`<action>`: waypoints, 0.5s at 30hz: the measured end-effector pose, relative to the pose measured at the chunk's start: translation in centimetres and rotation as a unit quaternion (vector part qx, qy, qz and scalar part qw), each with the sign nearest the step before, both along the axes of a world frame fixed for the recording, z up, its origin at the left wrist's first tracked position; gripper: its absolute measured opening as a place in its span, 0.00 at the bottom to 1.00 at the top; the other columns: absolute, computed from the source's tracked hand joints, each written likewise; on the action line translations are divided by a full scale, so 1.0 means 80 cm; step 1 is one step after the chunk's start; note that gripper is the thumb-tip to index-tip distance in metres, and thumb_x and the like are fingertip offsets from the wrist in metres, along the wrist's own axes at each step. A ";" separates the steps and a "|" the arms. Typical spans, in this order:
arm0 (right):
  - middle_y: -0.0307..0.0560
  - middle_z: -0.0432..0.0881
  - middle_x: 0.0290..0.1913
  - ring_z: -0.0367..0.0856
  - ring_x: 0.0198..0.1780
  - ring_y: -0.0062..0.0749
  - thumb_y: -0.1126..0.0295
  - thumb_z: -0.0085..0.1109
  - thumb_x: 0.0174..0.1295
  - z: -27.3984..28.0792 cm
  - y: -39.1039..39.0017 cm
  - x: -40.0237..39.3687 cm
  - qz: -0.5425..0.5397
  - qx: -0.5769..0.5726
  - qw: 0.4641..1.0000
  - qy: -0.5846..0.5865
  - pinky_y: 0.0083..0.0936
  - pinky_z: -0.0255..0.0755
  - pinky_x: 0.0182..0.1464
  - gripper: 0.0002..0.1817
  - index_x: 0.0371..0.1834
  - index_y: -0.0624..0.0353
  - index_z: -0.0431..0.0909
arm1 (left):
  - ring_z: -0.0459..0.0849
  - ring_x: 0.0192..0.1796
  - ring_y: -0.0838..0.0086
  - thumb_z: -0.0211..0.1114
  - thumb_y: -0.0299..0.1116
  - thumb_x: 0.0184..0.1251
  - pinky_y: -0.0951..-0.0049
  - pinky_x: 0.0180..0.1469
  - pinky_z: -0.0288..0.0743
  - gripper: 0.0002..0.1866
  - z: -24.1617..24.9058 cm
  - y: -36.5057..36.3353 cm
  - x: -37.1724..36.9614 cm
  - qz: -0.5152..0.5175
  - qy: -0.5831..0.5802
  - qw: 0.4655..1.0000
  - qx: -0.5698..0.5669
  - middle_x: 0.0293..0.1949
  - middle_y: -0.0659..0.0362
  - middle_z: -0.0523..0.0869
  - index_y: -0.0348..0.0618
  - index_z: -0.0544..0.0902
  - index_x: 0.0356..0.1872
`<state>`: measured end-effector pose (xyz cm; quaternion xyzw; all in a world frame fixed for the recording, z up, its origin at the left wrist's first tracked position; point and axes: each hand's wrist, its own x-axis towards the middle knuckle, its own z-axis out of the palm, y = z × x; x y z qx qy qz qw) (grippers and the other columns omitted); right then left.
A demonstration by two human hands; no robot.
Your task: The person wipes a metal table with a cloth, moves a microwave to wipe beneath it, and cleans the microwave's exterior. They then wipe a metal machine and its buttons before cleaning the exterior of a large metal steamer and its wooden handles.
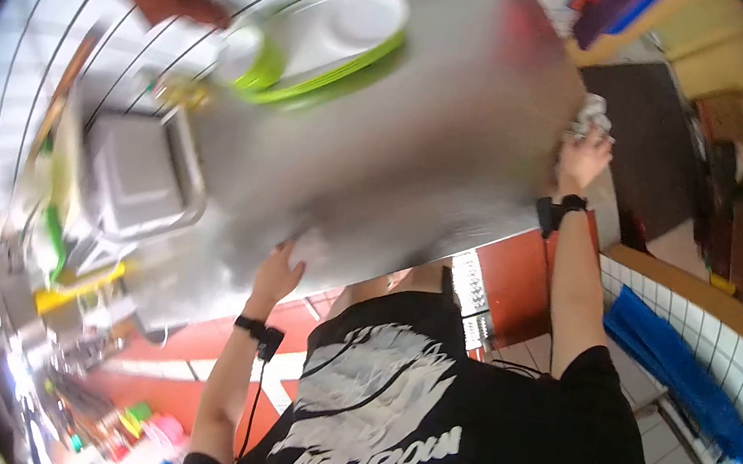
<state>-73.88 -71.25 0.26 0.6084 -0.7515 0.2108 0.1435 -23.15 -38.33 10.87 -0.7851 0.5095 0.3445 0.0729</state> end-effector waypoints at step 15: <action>0.59 0.62 0.69 0.60 0.68 0.63 0.60 0.66 0.49 0.058 0.349 0.610 0.462 0.149 0.869 -0.094 0.61 0.57 0.64 0.35 0.65 0.47 0.70 | 0.86 0.51 0.65 0.52 0.24 0.72 0.70 0.51 0.77 0.14 -0.029 0.319 0.146 0.314 0.105 0.896 -0.296 0.47 0.50 0.87 0.42 0.82 0.54</action>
